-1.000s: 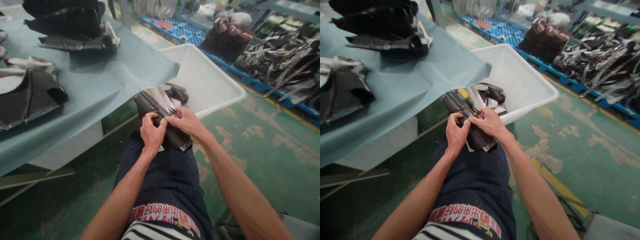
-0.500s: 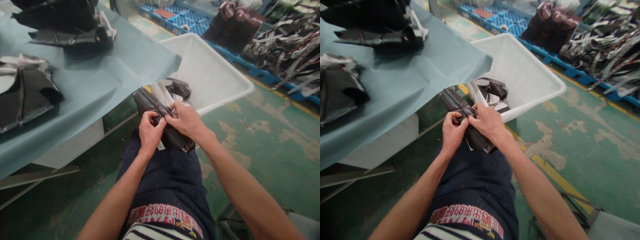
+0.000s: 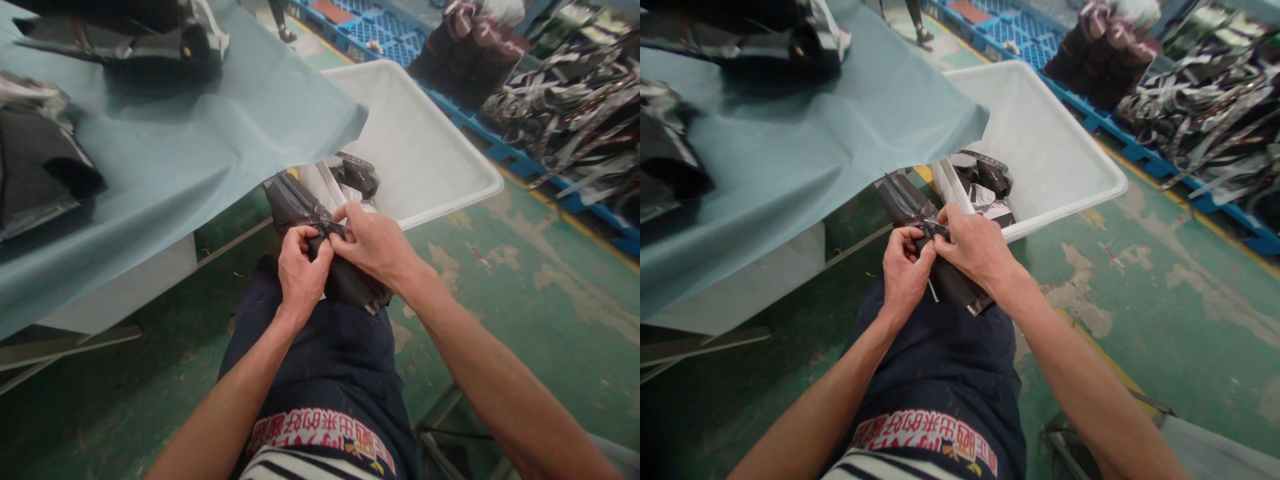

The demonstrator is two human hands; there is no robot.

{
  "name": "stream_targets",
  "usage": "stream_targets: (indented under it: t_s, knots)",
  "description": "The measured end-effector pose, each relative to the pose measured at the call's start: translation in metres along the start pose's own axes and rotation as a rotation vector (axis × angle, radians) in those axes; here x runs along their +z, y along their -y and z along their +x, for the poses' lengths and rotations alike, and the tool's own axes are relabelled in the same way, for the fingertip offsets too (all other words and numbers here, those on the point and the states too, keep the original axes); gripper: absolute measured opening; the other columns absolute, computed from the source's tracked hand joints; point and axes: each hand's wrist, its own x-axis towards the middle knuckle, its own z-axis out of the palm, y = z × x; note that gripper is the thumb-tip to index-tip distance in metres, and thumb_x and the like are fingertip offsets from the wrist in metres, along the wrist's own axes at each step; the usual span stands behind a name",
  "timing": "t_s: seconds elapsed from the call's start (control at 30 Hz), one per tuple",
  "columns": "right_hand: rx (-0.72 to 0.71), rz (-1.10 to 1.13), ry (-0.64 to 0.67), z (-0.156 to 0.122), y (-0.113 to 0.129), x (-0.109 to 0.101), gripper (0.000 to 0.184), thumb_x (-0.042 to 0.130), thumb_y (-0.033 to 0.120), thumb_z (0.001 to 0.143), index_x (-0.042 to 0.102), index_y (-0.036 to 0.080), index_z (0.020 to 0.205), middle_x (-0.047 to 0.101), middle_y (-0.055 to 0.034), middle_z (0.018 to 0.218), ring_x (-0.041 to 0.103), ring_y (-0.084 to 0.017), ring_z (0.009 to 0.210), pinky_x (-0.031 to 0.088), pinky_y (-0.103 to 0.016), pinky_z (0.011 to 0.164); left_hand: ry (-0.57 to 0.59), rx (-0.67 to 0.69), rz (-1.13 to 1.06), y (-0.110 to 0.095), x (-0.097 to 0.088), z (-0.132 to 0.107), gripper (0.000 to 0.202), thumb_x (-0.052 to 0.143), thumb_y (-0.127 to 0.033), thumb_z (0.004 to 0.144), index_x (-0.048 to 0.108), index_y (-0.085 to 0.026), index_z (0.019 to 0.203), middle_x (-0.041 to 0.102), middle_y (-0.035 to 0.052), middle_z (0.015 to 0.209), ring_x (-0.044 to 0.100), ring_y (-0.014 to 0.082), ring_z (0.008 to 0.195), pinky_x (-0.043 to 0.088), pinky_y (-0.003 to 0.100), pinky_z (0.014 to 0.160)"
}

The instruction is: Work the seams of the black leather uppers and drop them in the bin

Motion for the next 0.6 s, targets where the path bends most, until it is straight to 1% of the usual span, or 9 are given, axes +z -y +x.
stream_targets:
  t_s: [0.1,0.17,0.23,0.3,0.33,0.4,0.47,0.6]
  knots:
    - [0.157,0.169,0.015,0.006,-0.002,0.009,0.026,0.064,0.032,0.091,0.069,0.019,0.113,0.067,0.0001,0.077,0.058,-0.019,0.069,0.035,-0.031,0.066,0.0,0.013,0.018,0.002,0.0,-0.001,0.017,0.073,-0.024,0.085,0.064,-0.023,0.099,0.069,-0.0004,0.096,0.059,0.0157,0.085,0.048,0.029,0.081]
    - [0.241,0.22,0.002,0.006,-0.004,0.015,0.024,0.065,0.036,0.09,0.069,0.02,0.108,0.066,0.0005,0.076,0.057,-0.019,0.069,0.035,-0.031,0.066,0.0,0.022,0.022,0.003,0.0,-0.001,0.017,0.073,-0.023,0.085,0.064,-0.023,0.1,0.069,0.0,0.097,0.059,0.0157,0.085,0.047,0.03,0.081]
    - [0.231,0.201,-0.054,0.002,-0.006,0.02,0.024,0.064,0.038,0.089,0.068,0.021,0.106,0.065,0.0005,0.075,0.057,-0.019,0.068,0.035,-0.032,0.066,0.001,0.02,0.018,0.003,0.0,-0.001,0.017,0.073,-0.023,0.085,0.064,-0.022,0.1,0.069,0.0004,0.098,0.059,0.016,0.086,0.047,0.03,0.081]
    - [0.147,0.186,-0.114,-0.005,-0.007,0.023,0.023,0.061,0.039,0.091,0.067,0.021,0.105,0.066,-0.0011,0.077,0.057,-0.02,0.069,0.036,-0.033,0.068,0.007,0.015,0.012,0.003,-0.001,-0.002,0.019,0.074,-0.023,0.085,0.063,-0.023,0.101,0.068,0.0006,0.099,0.059,0.0164,0.088,0.047,0.03,0.082]
    - [0.101,0.192,-0.131,-0.008,-0.007,0.022,0.024,0.06,0.04,0.091,0.066,0.021,0.104,0.067,-0.002,0.079,0.058,-0.02,0.07,0.038,-0.033,0.069,0.011,0.012,0.01,0.003,-0.001,-0.002,0.019,0.074,-0.023,0.086,0.063,-0.023,0.101,0.068,0.0006,0.099,0.06,0.0166,0.089,0.047,0.03,0.082]
    - [0.045,0.213,-0.123,-0.011,-0.009,0.02,0.027,0.059,0.043,0.091,0.066,0.021,0.104,0.067,-0.0027,0.08,0.059,-0.02,0.07,0.039,-0.033,0.07,0.017,0.01,0.007,0.003,-0.001,-0.002,0.019,0.074,-0.024,0.086,0.063,-0.023,0.101,0.068,0.0006,0.099,0.06,0.017,0.089,0.047,0.031,0.082]
    - [0.053,0.217,-0.085,-0.009,-0.01,0.017,0.028,0.061,0.044,0.089,0.066,0.021,0.105,0.066,-0.0012,0.078,0.059,-0.02,0.069,0.039,-0.033,0.069,0.018,0.01,0.005,0.003,0.0,-0.002,0.018,0.074,-0.025,0.086,0.063,-0.023,0.101,0.068,0.0006,0.099,0.06,0.0171,0.089,0.047,0.031,0.083]
    - [0.169,0.251,-0.026,0.002,-0.01,0.018,0.025,0.063,0.045,0.086,0.065,0.024,0.1,0.066,0.0006,0.076,0.059,-0.02,0.07,0.038,-0.032,0.067,0.006,0.013,0.01,0.004,0.0,-0.002,0.018,0.072,-0.025,0.087,0.062,-0.023,0.102,0.068,0.0012,0.099,0.059,0.0172,0.089,0.048,0.032,0.084]
